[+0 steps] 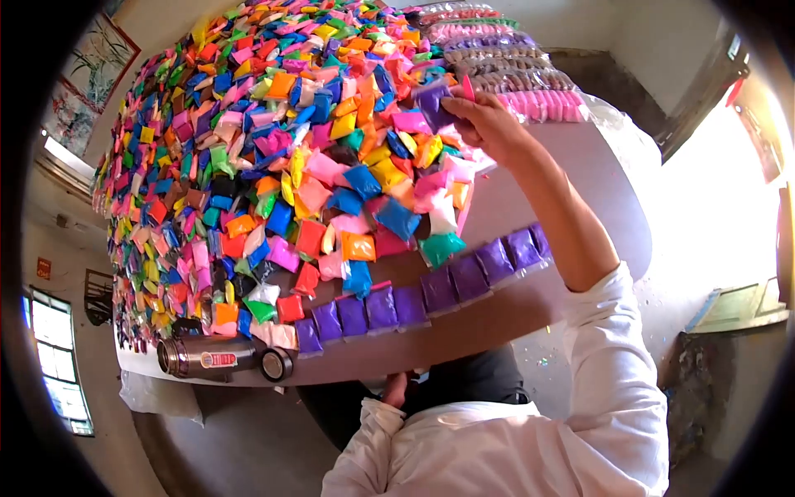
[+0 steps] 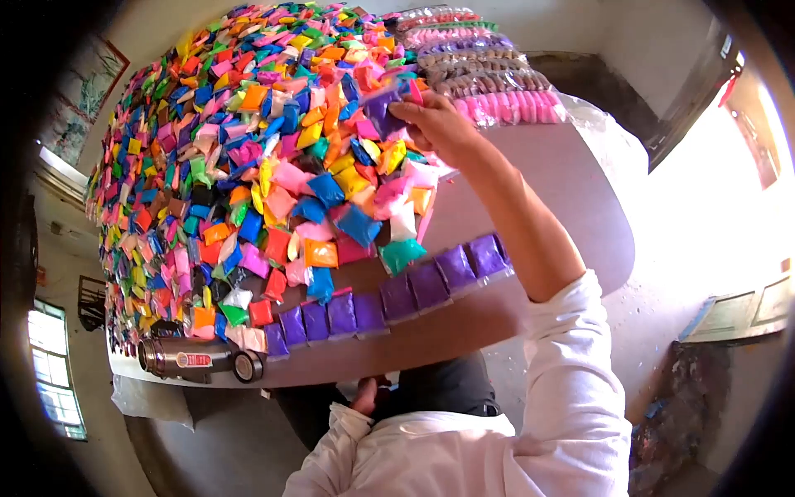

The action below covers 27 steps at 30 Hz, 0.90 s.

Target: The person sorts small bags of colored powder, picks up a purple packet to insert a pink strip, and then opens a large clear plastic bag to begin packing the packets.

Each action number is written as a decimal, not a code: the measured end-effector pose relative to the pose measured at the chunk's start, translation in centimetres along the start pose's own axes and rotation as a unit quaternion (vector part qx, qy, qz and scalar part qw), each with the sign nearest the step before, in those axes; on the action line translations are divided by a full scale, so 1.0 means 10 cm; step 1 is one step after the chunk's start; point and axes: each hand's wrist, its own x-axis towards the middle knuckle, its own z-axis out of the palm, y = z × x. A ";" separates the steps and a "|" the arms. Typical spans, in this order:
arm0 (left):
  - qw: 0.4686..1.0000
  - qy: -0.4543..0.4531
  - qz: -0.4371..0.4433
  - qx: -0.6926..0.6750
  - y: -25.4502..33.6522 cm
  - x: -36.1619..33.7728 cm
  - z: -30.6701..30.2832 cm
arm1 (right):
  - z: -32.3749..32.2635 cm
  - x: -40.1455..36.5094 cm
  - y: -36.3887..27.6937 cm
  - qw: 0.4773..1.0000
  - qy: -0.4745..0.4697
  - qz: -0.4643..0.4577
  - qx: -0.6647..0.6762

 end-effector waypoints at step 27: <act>0.866 -0.313 0.380 0.089 0.47 -1.55 0.49 | 1.25 -2.87 1.32 0.970 -0.089 0.130 -0.187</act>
